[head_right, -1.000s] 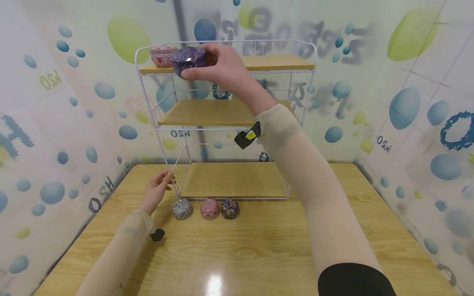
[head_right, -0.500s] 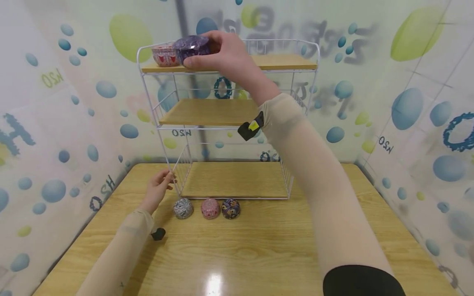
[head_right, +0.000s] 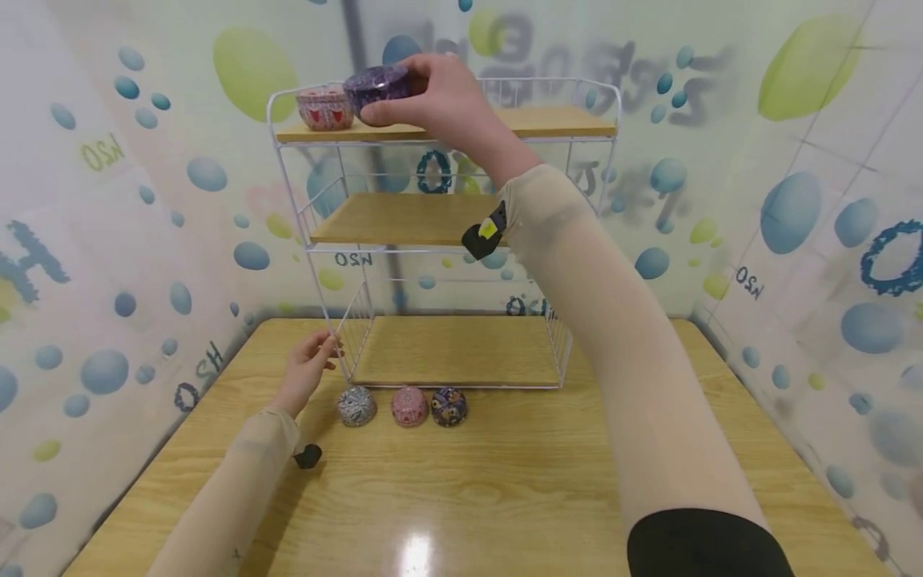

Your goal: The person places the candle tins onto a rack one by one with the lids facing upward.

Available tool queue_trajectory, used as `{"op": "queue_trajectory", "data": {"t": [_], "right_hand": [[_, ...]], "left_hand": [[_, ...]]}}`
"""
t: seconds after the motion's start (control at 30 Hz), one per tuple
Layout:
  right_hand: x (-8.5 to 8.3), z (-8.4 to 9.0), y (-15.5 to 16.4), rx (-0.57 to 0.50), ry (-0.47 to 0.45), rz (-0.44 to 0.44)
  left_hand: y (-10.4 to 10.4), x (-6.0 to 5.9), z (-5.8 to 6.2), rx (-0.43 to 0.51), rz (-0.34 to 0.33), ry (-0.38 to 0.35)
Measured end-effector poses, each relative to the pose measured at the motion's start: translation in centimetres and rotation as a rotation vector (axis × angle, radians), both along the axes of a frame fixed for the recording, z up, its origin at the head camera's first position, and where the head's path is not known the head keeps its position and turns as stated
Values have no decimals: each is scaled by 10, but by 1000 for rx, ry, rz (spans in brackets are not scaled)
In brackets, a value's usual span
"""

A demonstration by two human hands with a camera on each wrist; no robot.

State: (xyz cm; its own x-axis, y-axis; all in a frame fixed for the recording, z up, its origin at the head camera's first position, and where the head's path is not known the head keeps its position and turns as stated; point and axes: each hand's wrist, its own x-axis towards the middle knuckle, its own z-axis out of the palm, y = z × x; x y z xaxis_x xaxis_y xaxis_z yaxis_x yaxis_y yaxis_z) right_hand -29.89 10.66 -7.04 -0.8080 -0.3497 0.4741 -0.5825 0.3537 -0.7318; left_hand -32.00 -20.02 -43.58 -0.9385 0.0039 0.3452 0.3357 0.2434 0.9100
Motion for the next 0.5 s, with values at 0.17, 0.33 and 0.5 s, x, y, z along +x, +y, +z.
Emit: {"op": "queue_trajectory", "data": {"t": [0.17, 0.33, 0.5], "right_hand": [[-5, -1, -2, 48, 15, -29], [-10, 1, -4, 92, 24, -65], [-14, 3, -6, 124, 29, -89]], "left_hand": [[0, 1, -4, -11, -3, 45], [-1, 0, -6, 13, -15, 96], [0, 2, -5, -7, 3, 52]]}}
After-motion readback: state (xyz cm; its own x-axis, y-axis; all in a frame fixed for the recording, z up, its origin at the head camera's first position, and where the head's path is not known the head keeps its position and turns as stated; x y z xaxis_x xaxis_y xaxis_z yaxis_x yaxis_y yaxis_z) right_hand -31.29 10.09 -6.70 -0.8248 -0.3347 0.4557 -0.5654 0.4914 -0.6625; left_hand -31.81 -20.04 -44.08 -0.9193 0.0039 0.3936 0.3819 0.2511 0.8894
